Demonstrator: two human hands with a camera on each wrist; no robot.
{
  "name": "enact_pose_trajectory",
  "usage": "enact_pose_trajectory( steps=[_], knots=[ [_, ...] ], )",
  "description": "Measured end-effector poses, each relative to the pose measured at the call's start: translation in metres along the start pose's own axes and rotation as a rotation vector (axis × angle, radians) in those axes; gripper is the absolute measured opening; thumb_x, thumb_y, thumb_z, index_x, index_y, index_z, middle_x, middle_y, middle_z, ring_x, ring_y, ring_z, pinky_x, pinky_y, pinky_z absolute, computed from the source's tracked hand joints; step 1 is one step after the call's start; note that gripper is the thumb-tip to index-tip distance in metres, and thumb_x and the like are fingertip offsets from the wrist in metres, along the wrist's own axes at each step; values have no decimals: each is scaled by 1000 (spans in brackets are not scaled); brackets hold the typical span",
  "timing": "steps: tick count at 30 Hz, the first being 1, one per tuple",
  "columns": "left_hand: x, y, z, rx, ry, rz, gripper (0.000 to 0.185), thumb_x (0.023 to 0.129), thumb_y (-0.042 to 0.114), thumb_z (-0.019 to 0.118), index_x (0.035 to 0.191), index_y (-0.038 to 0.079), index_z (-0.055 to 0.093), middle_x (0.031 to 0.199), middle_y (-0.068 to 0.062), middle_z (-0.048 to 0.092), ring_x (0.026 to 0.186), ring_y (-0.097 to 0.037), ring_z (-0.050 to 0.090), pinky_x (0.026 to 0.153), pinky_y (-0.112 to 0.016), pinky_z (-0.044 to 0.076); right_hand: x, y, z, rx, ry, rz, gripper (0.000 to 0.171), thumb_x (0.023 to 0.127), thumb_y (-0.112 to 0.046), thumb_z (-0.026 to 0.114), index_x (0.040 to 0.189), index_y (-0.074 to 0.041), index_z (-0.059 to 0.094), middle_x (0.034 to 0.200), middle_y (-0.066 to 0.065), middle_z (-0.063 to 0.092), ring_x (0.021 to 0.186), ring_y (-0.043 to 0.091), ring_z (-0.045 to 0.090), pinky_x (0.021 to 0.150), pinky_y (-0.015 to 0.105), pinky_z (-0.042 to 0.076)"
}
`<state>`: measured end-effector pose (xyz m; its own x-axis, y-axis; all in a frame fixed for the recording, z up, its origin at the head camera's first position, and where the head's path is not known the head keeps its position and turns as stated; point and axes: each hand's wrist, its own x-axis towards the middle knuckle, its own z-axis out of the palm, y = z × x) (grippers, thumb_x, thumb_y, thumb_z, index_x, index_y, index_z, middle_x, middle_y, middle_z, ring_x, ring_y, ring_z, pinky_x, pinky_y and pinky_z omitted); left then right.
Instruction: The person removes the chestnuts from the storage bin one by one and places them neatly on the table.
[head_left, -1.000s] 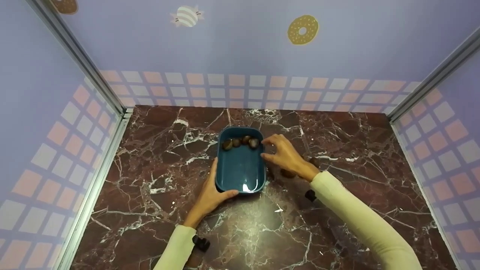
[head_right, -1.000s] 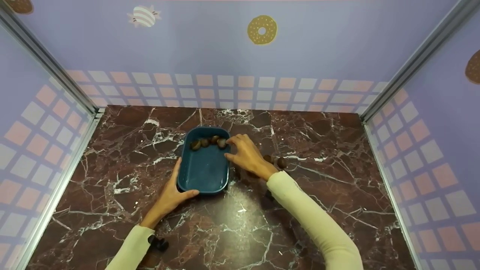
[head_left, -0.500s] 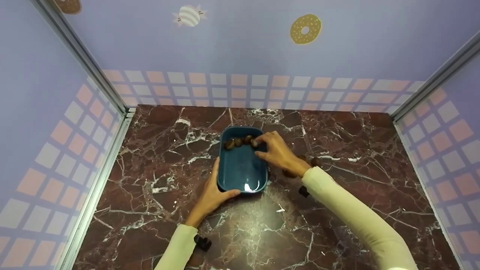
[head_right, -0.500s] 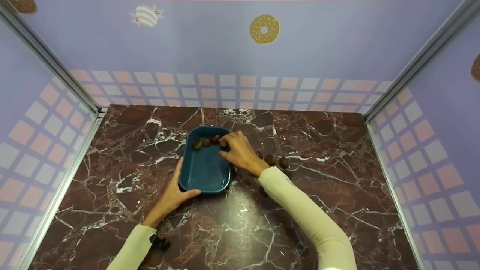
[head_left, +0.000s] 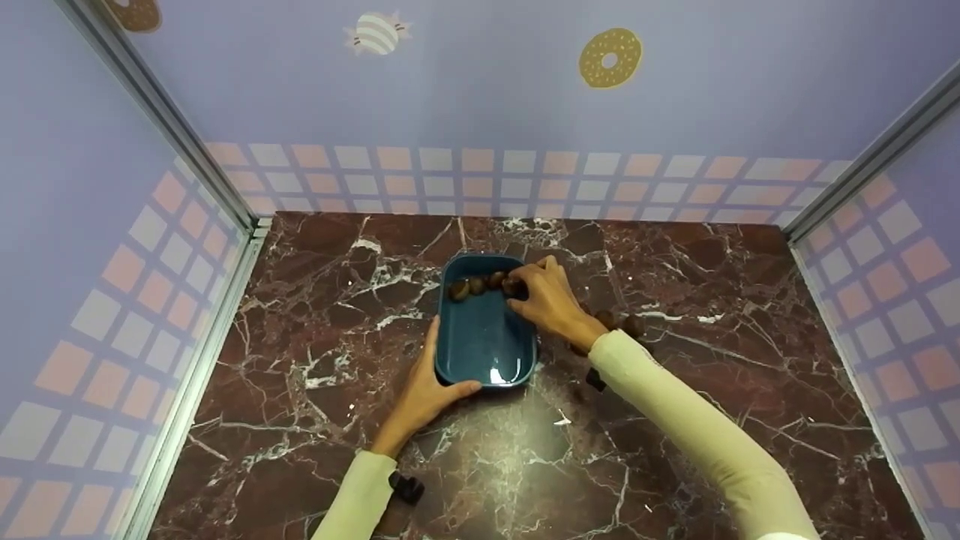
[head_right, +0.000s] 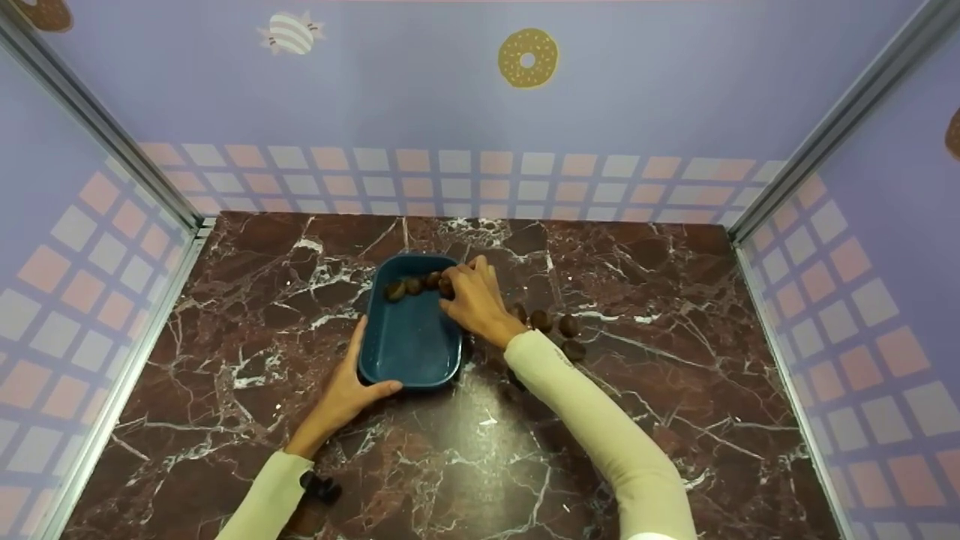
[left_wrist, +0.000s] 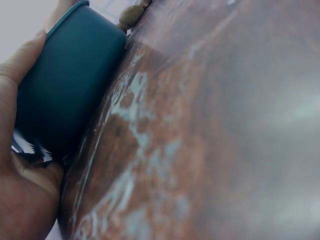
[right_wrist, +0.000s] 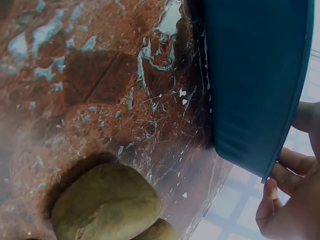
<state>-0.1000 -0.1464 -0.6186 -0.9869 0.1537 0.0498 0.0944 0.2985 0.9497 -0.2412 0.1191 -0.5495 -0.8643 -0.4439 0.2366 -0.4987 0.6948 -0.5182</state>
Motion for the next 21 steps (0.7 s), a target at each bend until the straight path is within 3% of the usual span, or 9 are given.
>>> enact_pose_trajectory(
  steps=[6, 21],
  knots=[
    [0, 0, 0, 9, 1, -3, 138, 80, 42, 101, 180, 19, 8, 184, -7, 16, 167, -32, 20, 133, -59, 20, 2, 2, 5, -36, -9, 12, 28, 91, -13, 90, 115, -2, 80, 116, 13, 79, 105, 38, 50, 100, 56, 39],
    [-1, 0, 0, 7, 3, -20, 136, 81, 42, 101, 180, 20, 10, 184, -10, 17, 167, -37, 20, 132, -64, 20, -2, 1, 6, -122, -104, 24, 37, 88, -14, 90, 123, -6, 82, 120, 12, 81, 100, 36, 54, 90, 55, 44]
  ],
)
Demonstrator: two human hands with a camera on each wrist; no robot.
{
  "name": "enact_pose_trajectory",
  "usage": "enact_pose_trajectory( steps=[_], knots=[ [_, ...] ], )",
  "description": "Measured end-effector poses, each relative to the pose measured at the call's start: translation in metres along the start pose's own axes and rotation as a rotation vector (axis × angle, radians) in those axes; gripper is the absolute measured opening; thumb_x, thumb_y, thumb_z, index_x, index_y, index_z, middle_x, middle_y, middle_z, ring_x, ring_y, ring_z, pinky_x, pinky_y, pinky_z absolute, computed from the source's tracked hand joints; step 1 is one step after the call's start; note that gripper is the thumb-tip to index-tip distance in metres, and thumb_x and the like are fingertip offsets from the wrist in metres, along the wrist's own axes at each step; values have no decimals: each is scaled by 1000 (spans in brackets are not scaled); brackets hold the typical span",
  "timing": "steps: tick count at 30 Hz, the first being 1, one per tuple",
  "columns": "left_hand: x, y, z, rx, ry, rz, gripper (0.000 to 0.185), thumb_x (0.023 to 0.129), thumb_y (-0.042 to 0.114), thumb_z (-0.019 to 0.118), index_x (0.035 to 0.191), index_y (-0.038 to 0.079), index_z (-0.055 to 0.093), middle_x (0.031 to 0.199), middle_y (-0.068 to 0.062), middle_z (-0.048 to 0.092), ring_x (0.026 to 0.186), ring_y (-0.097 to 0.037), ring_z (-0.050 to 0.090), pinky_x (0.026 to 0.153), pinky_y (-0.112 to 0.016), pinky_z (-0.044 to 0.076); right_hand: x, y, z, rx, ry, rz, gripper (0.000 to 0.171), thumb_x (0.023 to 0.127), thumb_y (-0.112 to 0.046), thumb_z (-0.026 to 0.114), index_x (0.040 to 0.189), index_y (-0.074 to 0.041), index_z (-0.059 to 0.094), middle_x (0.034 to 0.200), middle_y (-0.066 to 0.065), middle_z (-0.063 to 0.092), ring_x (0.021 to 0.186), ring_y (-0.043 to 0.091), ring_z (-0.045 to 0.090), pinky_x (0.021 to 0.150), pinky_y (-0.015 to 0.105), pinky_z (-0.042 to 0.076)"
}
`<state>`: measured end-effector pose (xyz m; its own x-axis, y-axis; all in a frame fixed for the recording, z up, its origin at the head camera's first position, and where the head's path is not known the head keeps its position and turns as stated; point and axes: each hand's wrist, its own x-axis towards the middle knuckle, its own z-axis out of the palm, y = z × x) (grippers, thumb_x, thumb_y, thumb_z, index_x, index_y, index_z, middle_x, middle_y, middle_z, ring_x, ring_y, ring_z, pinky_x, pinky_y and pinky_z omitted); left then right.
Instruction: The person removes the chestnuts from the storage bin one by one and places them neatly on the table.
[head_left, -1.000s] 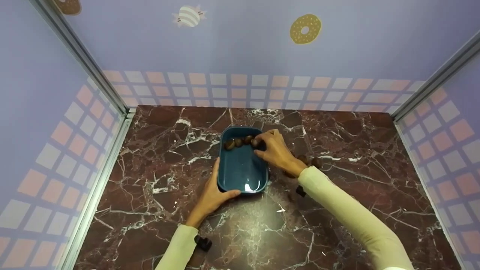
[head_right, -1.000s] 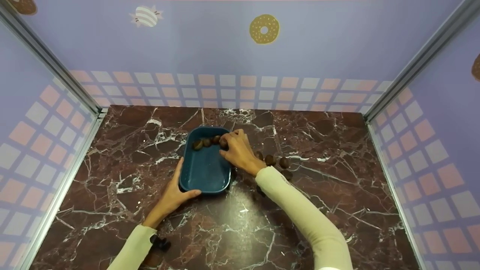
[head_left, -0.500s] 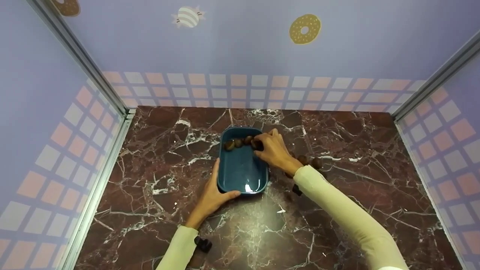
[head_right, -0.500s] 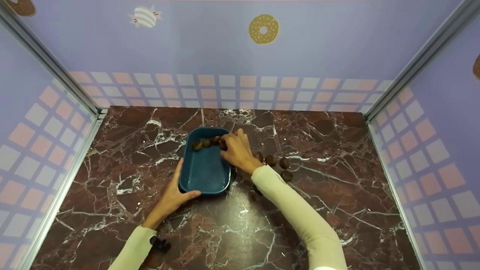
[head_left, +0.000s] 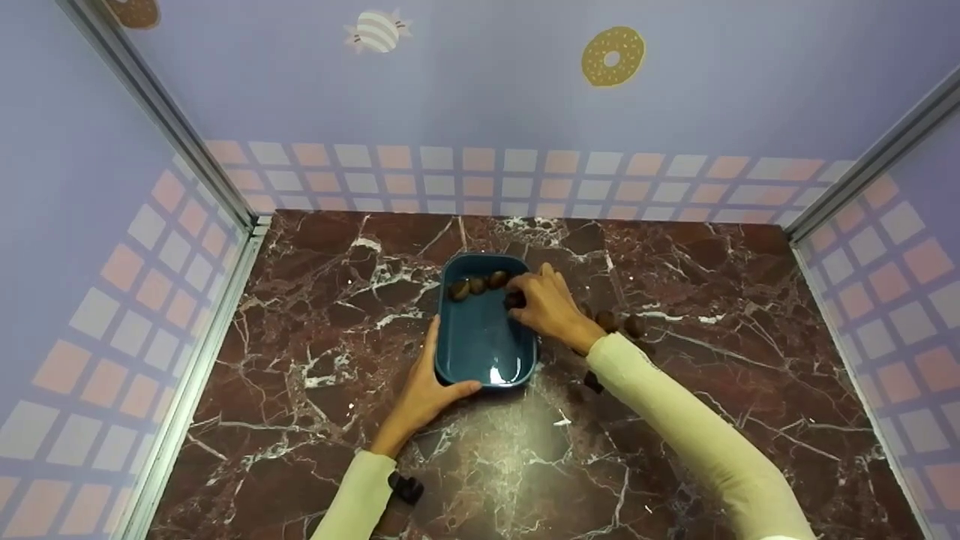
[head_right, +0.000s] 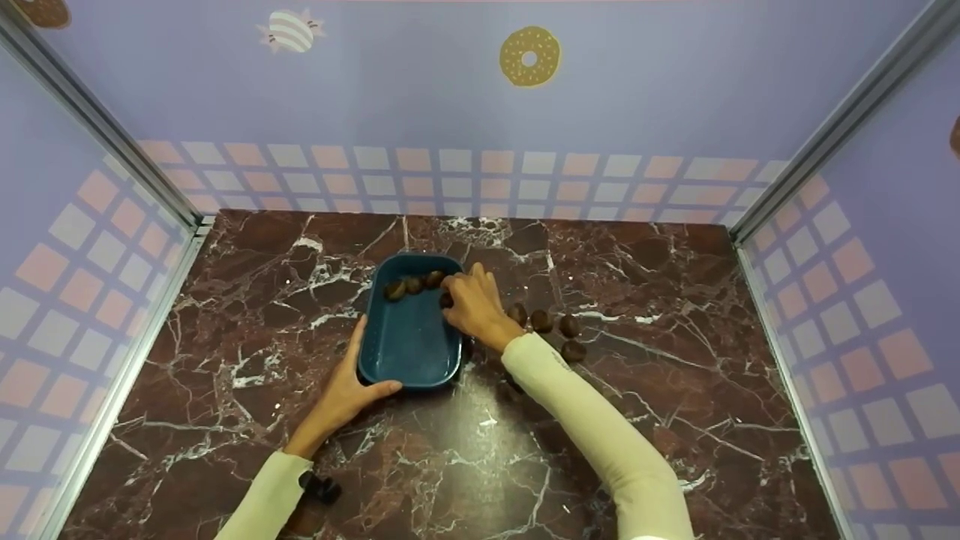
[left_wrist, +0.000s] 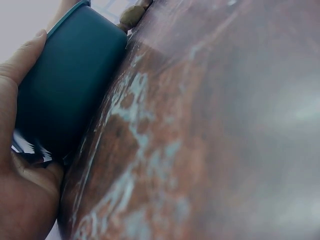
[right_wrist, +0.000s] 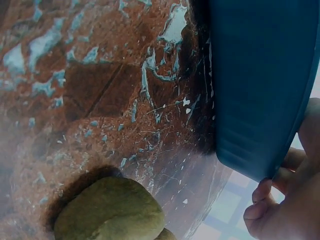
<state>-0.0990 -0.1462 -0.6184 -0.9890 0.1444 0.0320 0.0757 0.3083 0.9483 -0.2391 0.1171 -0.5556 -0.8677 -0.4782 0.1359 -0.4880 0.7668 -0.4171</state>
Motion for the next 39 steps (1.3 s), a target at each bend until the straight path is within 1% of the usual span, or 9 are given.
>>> enact_pose_trajectory(
  steps=[4, 7, 9, 12, 17, 24, 31, 35, 39],
  knots=[
    [0, 1, 1, 7, -3, 7, 137, 81, 44, 101, 180, 20, 9, 184, -9, 17, 167, -37, 20, 132, -63, 20, -2, -1, -2, -16, 8, -8, 35, 85, -8, 88, 119, -6, 83, 115, 13, 81, 98, 38, 55, 88, 56, 46],
    [1, 1, 1, 9, -6, 16, 138, 80, 45, 101, 180, 19, 9, 184, -9, 16, 168, -36, 19, 132, -62, 20, -3, -1, -3, -35, 14, -15, 29, 84, -4, 84, 112, -7, 85, 109, 12, 81, 93, 38, 55, 85, 56, 46],
    [2, 1, 2, 13, -5, 20, 138, 80, 46, 101, 180, 19, 9, 184, -9, 16, 168, -35, 18, 132, -62, 19, -4, 0, -3, -42, 14, -15, 24, 85, -5, 84, 109, -8, 86, 107, 12, 82, 92, 38, 55, 84, 55, 46],
    [2, 0, 3, 15, -3, 22, 138, 80, 45, 101, 179, 18, 9, 184, -9, 16, 168, -36, 18, 132, -62, 19, -6, -1, -4, -41, 15, -1, 17, 87, -11, 87, 104, -10, 88, 105, 11, 83, 93, 37, 55, 85, 55, 44],
    [1, 1, 2, 7, -5, 21, 137, 81, 43, 101, 179, 18, 9, 184, -10, 17, 168, -36, 19, 132, -62, 19, -11, -6, -6, 20, 28, 20, 16, 91, -21, 91, 105, -12, 89, 103, 7, 83, 94, 33, 54, 85, 53, 37],
    [-1, -1, 1, -7, -14, 5, 136, 82, 43, 100, 180, 20, 8, 184, -8, 14, 168, -35, 17, 132, -63, 19, -19, -17, -15, 106, 86, -16, 20, 92, -24, 93, 108, -12, 89, 103, 7, 83, 89, 28, 50, 86, 49, 34],
    [0, -3, 2, -39, -18, -5, 135, 84, 38, 100, 180, 23, 6, 184, -8, 16, 168, -34, 19, 132, -63, 20, -28, -24, -22, 174, 125, -19, 20, 92, -25, 93, 107, -14, 89, 105, 4, 83, 90, 26, 51, 87, 45, 37],
    [1, -4, 1, -35, -11, -7, 134, 84, 35, 100, 180, 23, 7, 184, -10, 16, 167, -36, 19, 132, -64, 20, -34, -24, -27, 254, 146, -12, 23, 93, -25, 93, 111, -13, 88, 103, 8, 81, 86, 24, 48, 84, 42, 36],
    [1, -3, 1, -30, -4, -2, 135, 83, 35, 101, 180, 21, 7, 183, -9, 18, 167, -34, 22, 132, -61, 20, -41, -23, -34, 312, 184, -34, 24, 91, -23, 94, 111, -11, 88, 105, 7, 82, 85, 31, 50, 83, 40, 38]
  ],
)
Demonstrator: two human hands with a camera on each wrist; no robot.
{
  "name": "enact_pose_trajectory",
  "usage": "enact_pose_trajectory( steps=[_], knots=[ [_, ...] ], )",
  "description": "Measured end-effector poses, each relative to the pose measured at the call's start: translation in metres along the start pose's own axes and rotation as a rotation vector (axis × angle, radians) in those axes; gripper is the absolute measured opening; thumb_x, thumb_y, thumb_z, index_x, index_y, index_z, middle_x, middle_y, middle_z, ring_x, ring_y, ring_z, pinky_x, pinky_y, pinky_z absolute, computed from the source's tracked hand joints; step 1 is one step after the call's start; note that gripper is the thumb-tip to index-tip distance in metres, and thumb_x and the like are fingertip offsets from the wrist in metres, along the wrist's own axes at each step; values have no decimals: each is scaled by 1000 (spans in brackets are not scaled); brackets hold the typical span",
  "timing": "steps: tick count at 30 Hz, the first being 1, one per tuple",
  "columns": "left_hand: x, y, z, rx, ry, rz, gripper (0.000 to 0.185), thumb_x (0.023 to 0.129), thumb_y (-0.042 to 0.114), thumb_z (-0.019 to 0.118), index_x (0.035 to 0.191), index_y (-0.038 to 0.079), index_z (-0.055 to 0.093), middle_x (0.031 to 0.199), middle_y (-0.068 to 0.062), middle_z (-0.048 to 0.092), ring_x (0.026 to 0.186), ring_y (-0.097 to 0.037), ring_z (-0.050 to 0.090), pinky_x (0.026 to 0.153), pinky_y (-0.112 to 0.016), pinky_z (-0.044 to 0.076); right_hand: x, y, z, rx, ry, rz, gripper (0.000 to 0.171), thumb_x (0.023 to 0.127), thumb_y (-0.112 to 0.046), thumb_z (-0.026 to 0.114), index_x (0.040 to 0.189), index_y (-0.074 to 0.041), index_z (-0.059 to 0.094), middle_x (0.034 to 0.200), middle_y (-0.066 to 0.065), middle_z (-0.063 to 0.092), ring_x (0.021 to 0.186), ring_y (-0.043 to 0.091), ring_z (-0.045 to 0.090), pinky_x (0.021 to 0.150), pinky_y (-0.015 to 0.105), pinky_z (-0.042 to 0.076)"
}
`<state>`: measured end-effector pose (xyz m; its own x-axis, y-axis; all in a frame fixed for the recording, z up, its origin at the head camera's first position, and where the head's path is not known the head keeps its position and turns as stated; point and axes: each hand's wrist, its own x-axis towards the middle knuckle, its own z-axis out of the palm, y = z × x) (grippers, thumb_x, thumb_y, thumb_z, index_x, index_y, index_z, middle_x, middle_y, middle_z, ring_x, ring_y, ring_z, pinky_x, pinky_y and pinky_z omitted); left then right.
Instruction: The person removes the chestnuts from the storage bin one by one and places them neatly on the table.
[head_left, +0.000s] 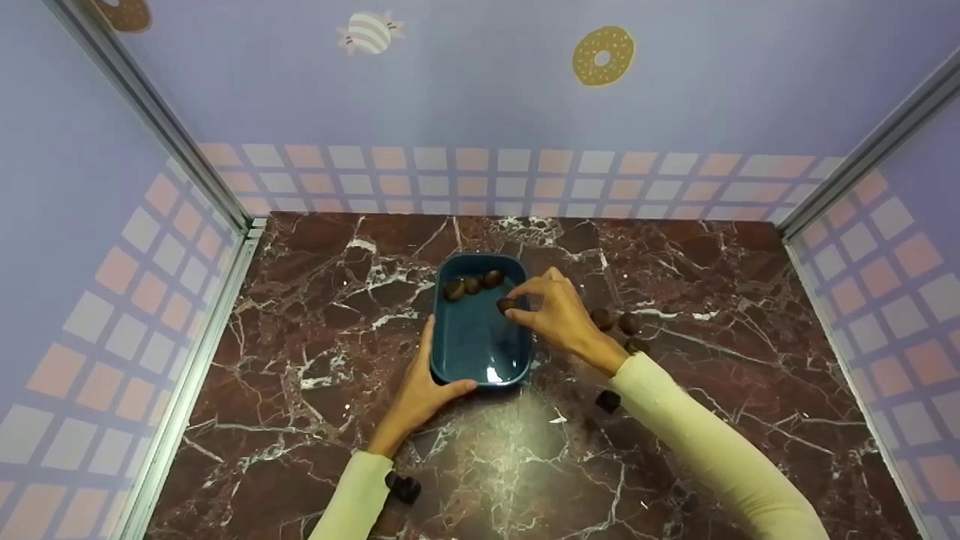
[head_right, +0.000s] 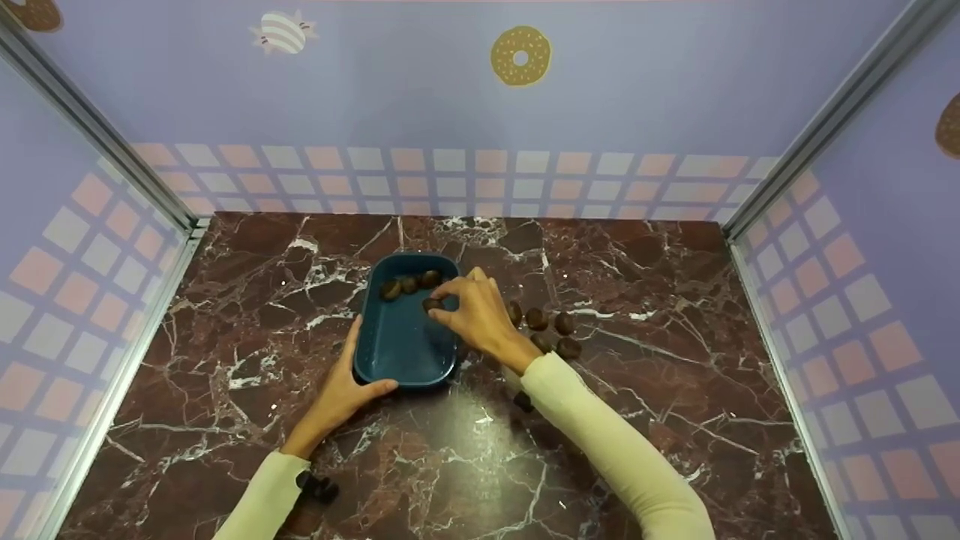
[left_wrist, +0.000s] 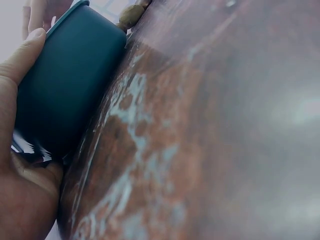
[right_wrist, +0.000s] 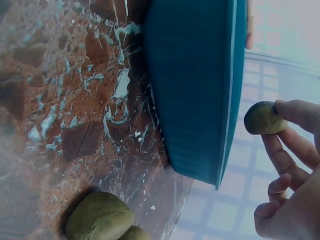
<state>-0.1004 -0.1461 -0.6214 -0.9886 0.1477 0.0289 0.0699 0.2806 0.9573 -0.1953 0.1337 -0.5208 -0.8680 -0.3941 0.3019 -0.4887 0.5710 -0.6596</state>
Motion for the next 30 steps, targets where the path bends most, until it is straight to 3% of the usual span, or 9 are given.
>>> enact_pose_trajectory(
  steps=[4, 9, 14, 22, 30],
  knots=[
    [0, 1, 0, -5, 5, 4, 135, 82, 33, 101, 180, 19, 8, 183, -11, 20, 166, -34, 24, 132, -60, 22, -6, 1, -7, 43, 33, -26, 23, 90, -20, 95, 108, -9, 88, 104, 4, 83, 89, 40, 55, 83, 39, 41],
    [-1, 2, -1, 17, 9, 5, 134, 82, 37, 100, 180, 20, 9, 183, -12, 19, 166, -37, 23, 131, -65, 22, -15, 6, -18, 82, 73, 6, 22, 88, -16, 96, 107, -11, 88, 103, 1, 83, 92, 31, 57, 85, 44, 45],
    [-2, 3, 0, 27, 8, 1, 134, 83, 39, 100, 180, 24, 9, 183, -12, 17, 167, -39, 20, 131, -67, 20, -25, 13, -32, 102, 113, 91, 22, 86, -14, 97, 105, -10, 88, 104, 2, 83, 92, 21, 55, 83, 41, 45],
    [-1, 2, 0, 18, -1, -10, 134, 84, 35, 100, 180, 25, 7, 184, -8, 14, 168, -34, 17, 132, -64, 18, -45, 29, -50, 186, 164, 268, 26, 86, -16, 97, 108, -8, 88, 104, 11, 78, 94, 25, 56, 85, 37, 44],
    [-1, 3, 0, 17, 4, 7, 134, 83, 39, 100, 180, 22, 8, 184, -10, 16, 168, -35, 19, 132, -64, 19, -62, 52, -64, 180, 212, 360, 28, 87, -17, 96, 111, -5, 87, 107, 17, 79, 95, 26, 59, 89, 41, 45]
  ],
)
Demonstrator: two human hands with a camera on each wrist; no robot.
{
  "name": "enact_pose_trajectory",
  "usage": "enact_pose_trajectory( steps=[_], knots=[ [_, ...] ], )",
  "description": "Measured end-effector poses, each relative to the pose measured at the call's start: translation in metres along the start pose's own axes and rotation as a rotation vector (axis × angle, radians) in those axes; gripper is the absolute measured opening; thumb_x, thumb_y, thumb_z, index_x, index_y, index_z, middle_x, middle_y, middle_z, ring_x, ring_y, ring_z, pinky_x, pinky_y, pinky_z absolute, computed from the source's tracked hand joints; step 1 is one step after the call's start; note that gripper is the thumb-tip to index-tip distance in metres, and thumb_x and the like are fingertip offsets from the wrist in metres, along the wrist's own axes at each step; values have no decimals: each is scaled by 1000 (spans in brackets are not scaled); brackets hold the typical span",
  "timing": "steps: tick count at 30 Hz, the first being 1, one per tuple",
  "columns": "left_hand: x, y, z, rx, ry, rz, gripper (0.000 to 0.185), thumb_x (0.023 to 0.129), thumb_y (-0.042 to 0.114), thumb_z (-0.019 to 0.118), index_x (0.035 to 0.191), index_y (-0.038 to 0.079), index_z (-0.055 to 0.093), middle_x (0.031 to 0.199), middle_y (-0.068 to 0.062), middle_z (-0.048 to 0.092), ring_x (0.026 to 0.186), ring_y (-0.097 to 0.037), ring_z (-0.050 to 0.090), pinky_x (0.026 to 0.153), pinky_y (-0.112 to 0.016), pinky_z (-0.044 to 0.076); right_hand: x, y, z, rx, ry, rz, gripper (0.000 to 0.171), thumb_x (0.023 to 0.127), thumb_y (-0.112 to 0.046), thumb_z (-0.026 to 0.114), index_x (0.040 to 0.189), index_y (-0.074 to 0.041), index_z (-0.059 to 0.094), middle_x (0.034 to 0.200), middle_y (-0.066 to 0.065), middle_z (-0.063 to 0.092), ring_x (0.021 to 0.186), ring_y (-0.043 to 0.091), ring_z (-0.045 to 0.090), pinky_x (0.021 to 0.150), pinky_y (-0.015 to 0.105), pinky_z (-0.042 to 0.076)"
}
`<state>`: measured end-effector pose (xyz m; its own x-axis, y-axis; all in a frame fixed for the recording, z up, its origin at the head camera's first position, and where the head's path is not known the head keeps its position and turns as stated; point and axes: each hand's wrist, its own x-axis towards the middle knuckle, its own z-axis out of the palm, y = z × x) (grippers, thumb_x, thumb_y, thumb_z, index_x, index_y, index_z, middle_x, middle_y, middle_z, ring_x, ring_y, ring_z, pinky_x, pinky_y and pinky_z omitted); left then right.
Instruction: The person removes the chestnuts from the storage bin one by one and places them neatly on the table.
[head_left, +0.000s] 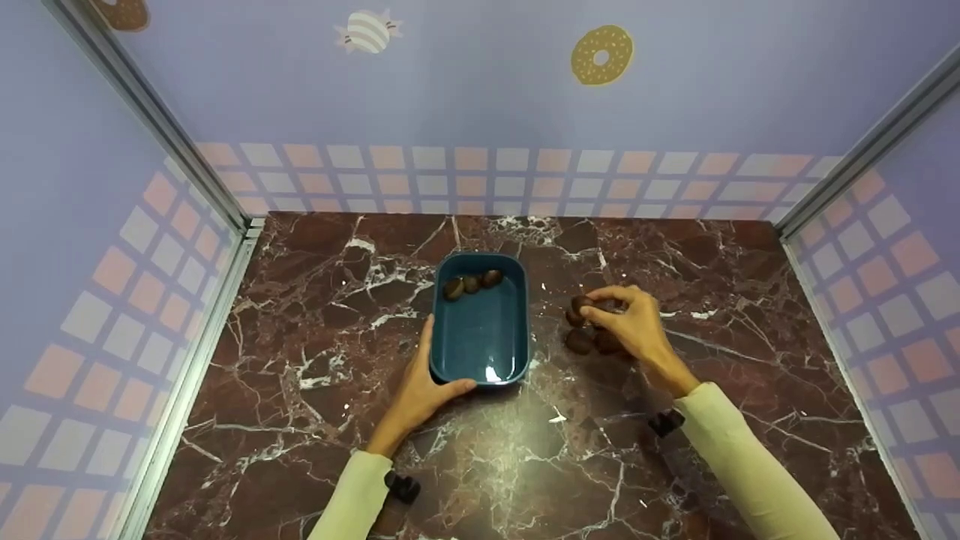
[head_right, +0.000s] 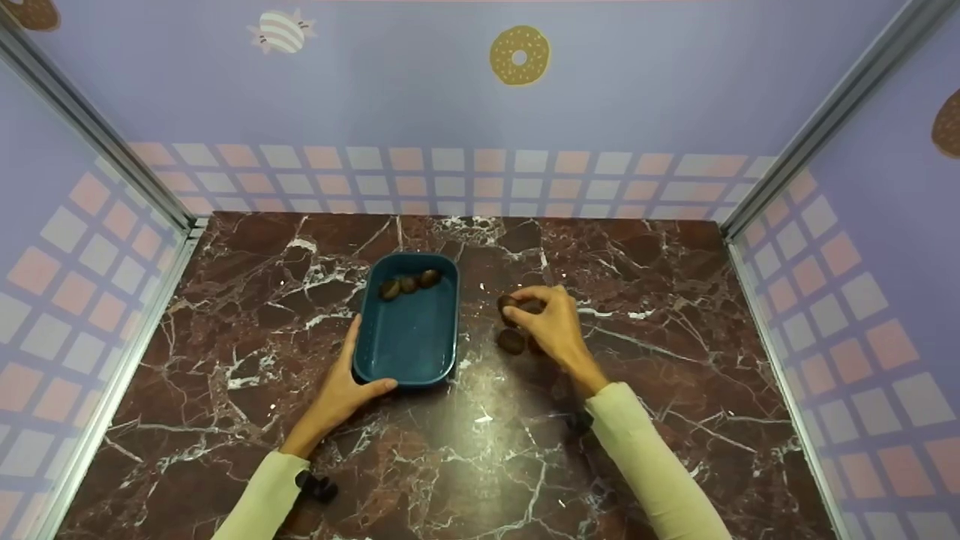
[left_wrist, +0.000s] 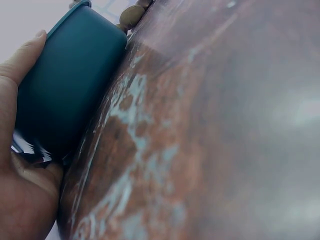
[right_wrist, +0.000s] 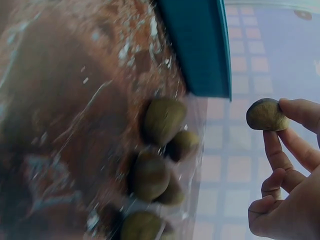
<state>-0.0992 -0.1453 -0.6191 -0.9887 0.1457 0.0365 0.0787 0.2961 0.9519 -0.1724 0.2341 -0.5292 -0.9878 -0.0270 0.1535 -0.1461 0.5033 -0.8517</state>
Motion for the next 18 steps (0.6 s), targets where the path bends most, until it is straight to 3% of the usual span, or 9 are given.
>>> enact_pose_trajectory(
  steps=[5, 8, 12, 18],
  knots=[
    [0, 0, 0, 7, 7, 1, 133, 83, 36, 100, 180, 24, 10, 184, -9, 17, 168, -36, 19, 132, -65, 19, -3, 16, -14, 21, 34, 19, 27, 89, -13, 95, 112, -1, 86, 111, 19, 81, 98, 32, 69, 87, 25, 51],
    [0, 0, 0, 5, 10, 4, 133, 83, 34, 101, 180, 22, 10, 184, -9, 17, 168, -36, 19, 132, -65, 18, -5, 24, -21, 56, 51, 49, 27, 91, -14, 93, 113, 0, 85, 110, 19, 81, 90, 23, 73, 75, 17, 54],
    [-1, 1, 0, 8, 12, 1, 134, 82, 34, 101, 180, 20, 10, 184, -9, 17, 167, -36, 20, 132, -64, 18, -9, 36, -30, 106, 66, 118, 28, 95, -13, 90, 116, 4, 83, 110, 21, 80, 76, 6, 69, 66, 17, 55],
    [-1, 1, 0, 5, 2, -9, 134, 83, 38, 100, 180, 20, 9, 184, -11, 15, 168, -38, 18, 131, -67, 20, -17, 56, -44, 70, 119, 151, 28, 97, -8, 86, 118, 9, 81, 116, 27, 78, 82, 10, 67, 70, 17, 53]
  ],
)
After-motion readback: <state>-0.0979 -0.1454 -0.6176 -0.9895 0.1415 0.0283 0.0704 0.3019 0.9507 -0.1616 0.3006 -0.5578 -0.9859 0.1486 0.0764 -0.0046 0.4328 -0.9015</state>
